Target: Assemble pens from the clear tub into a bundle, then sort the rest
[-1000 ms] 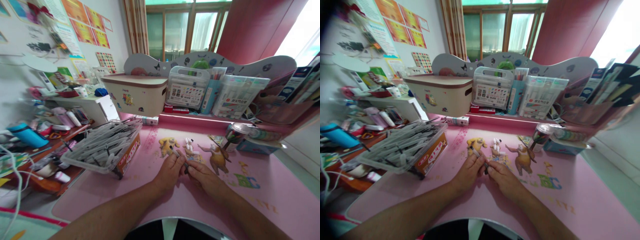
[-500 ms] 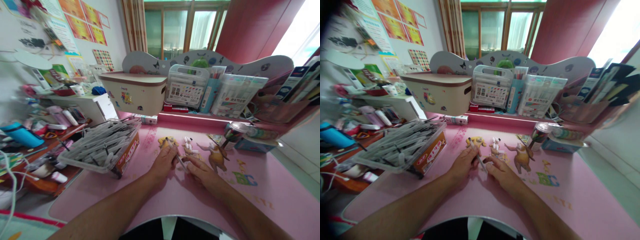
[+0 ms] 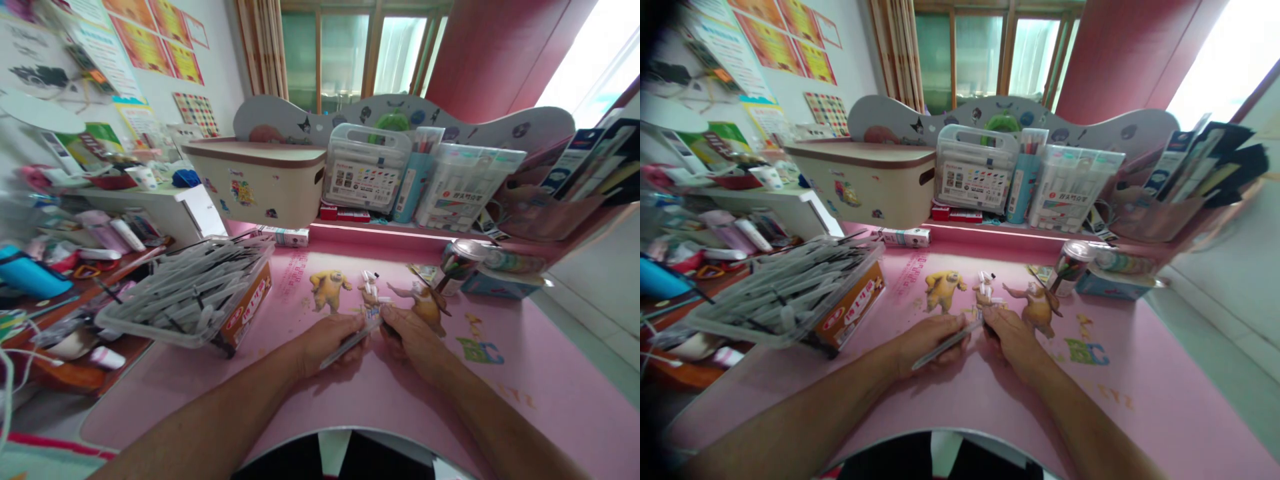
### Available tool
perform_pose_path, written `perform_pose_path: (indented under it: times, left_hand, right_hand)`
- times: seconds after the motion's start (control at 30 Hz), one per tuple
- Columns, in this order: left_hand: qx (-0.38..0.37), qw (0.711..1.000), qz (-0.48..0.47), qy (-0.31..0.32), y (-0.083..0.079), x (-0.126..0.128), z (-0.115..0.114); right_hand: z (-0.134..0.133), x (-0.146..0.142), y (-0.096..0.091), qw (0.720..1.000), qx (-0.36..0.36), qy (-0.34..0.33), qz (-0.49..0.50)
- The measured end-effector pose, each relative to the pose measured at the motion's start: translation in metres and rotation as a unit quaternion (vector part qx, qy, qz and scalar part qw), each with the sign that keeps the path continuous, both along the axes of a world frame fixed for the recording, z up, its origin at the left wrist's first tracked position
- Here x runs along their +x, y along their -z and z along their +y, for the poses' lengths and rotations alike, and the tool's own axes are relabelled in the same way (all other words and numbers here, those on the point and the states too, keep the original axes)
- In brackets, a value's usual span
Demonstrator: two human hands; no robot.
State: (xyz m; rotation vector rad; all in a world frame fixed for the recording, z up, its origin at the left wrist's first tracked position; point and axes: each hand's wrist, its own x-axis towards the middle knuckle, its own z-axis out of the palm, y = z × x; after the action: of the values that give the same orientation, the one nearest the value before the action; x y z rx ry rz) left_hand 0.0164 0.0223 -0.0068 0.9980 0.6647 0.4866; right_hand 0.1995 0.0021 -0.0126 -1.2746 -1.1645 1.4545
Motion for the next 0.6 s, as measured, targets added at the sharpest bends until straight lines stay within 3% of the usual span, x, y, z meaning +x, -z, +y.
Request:
perform_pose_path:
  times: [0.2, 0.33, 0.47, 0.6]
  left_hand:
    - [0.010, 0.986, -0.070, -0.148, 0.001, 0.007, -0.003]
    - [0.028, 0.972, -0.086, -0.217, 0.003, 0.012, -0.002]
    - [0.009, 0.966, -0.106, -0.236, 0.005, 0.013, 0.003]
    - [-0.026, 0.961, -0.116, -0.248, 0.004, 0.011, 0.007]
  right_hand:
    - [0.007, -0.004, -0.001, 0.986, -0.064, 0.092, 0.126]
    - [0.007, -0.007, 0.000, 0.991, -0.053, 0.073, 0.100]
    - [0.004, -0.008, 0.001, 0.994, -0.048, 0.060, 0.075]
    - [-0.001, -0.011, -0.004, 0.998, 0.011, 0.049, 0.039]
